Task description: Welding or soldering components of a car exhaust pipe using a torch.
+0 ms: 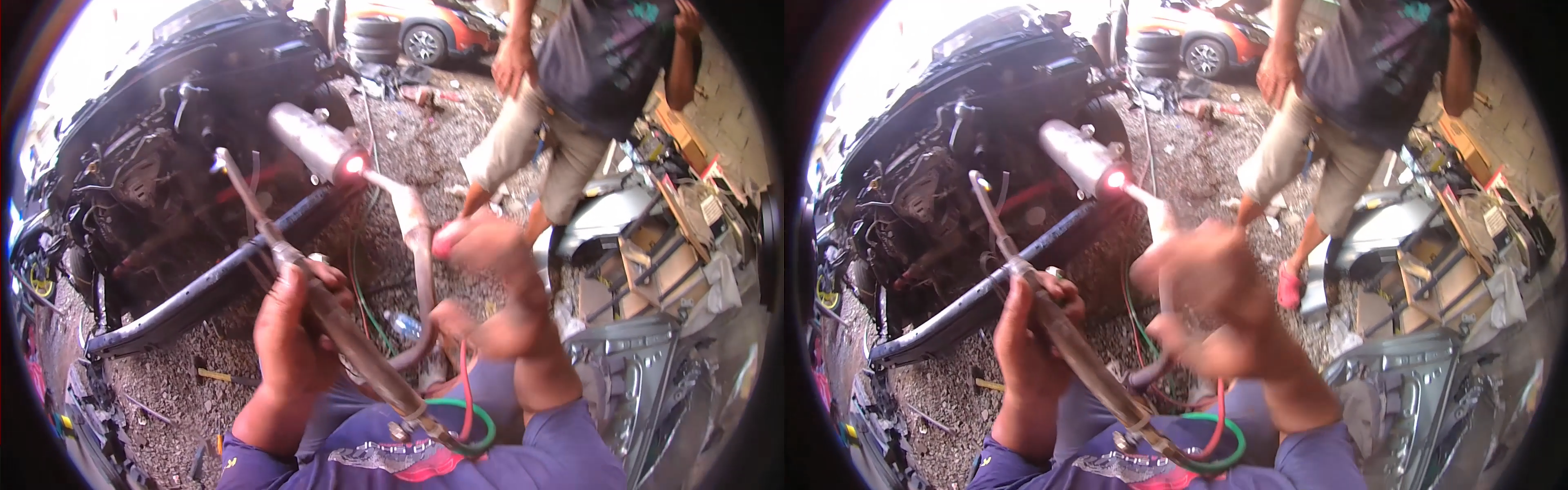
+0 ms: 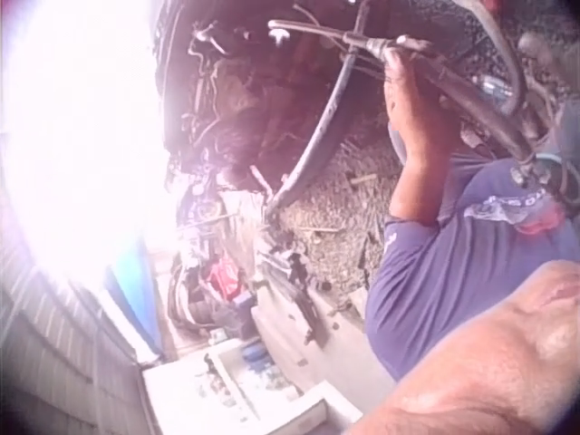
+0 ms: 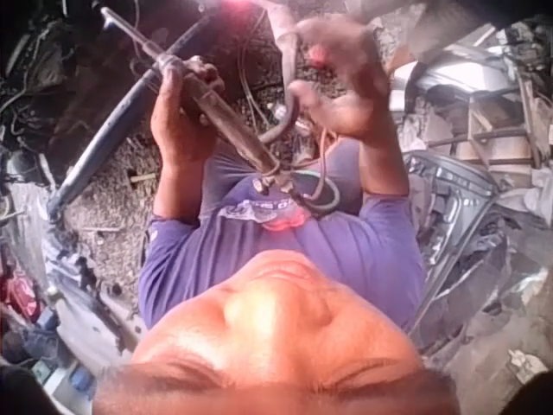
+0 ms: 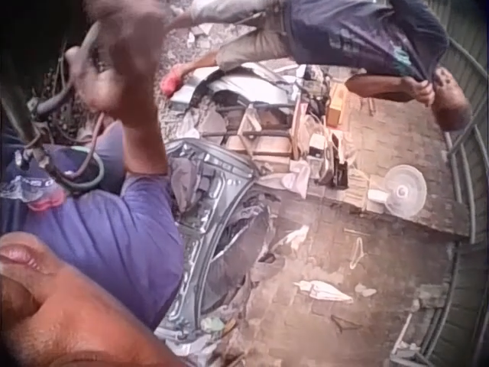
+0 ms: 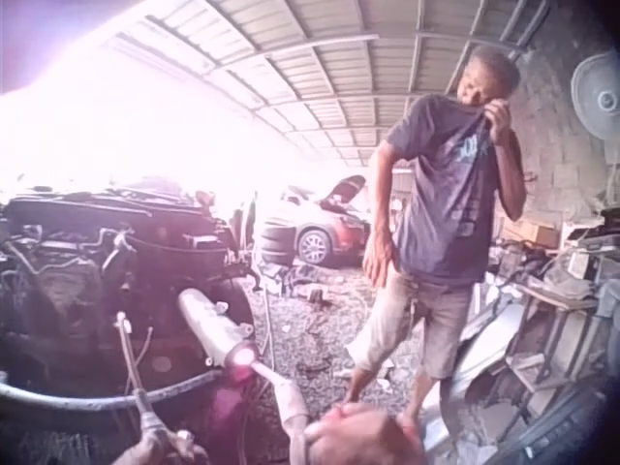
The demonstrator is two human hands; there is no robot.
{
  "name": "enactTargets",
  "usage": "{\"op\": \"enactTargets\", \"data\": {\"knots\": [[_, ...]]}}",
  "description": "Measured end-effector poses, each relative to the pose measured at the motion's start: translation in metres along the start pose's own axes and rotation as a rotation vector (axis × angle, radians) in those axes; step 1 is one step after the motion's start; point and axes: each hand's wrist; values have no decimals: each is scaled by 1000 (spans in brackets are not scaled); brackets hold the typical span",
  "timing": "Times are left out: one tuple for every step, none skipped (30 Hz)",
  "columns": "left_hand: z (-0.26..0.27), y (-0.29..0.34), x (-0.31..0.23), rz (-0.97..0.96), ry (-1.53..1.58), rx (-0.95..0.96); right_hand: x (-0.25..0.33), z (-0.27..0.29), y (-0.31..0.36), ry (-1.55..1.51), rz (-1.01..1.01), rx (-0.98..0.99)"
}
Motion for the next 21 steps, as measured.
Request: {"op": "enactTargets", "data": {"knots": [[8,-3,-1,-31,-2,-56,-9,16,8,-97,-193,-114],[22,-6,-6,-38,-9,11,-31,36,12,-68,-157,-309],[40,-11,-12,-53,-15,72,-63,50,17,-41,-112,-501],[52,-17,-12,-81,21,26,-87,58,27,-78,-309,-612],[65,-18,-19,-60,80,28,-114,60,39,-130,-501,-726],[82,-25,-23,-25,118,74,-153,67,64,-69,-635,-696],[97,-32,-24,3,157,118,-194,67,100,-15,-765,-664],[108,-39,-24,17,152,113,-228,57,138,139,-902,-505],[117,-46,-25,52,135,113,-257,46,174,289,-1030,-337],[125,-49,-24,76,114,101,-278,22,204,195,-1131,-271],[132,-49,-23,66,100,73,-292,-13,232,84,-1228,-195],[142,-41,-33,48,89,49,-301,-52,240,134,-1262,-56],[149,-43,-32,60,72,28,-314,-80,266,200,-1311,72],[143,-49,-22,56,27,-8,-339,-87,316,183,-1403,154],[141,-53,-10,51,10,-56,-357,-98,353,151,-1481,245],[154,-40,-23,-40,-83,-128,-324,-179,343,-184,-1721,171],[146,-53,-9,-10,-74,-70,-349,-164,391,301,-1415,547],[142,-57,-4,-19,-139,-94,-353,-166,426,295,-1377,551],[140,-61,-1,-2,-148,-105,-354,-174,452,422,-1333,713],[140,-64,-1,1,-159,-110,-352,-186,468,545,-1275,876],[142,-64,-2,6,-178,-123,-349,-198,475,661,-1208,1035]]}}
Point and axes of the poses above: each hand's wrist, its own y-axis away from the middle knuckle, its own z-axis out of the back of the hand, x = y × z, and after that the axes turned 10 degrees about -x, right-handed
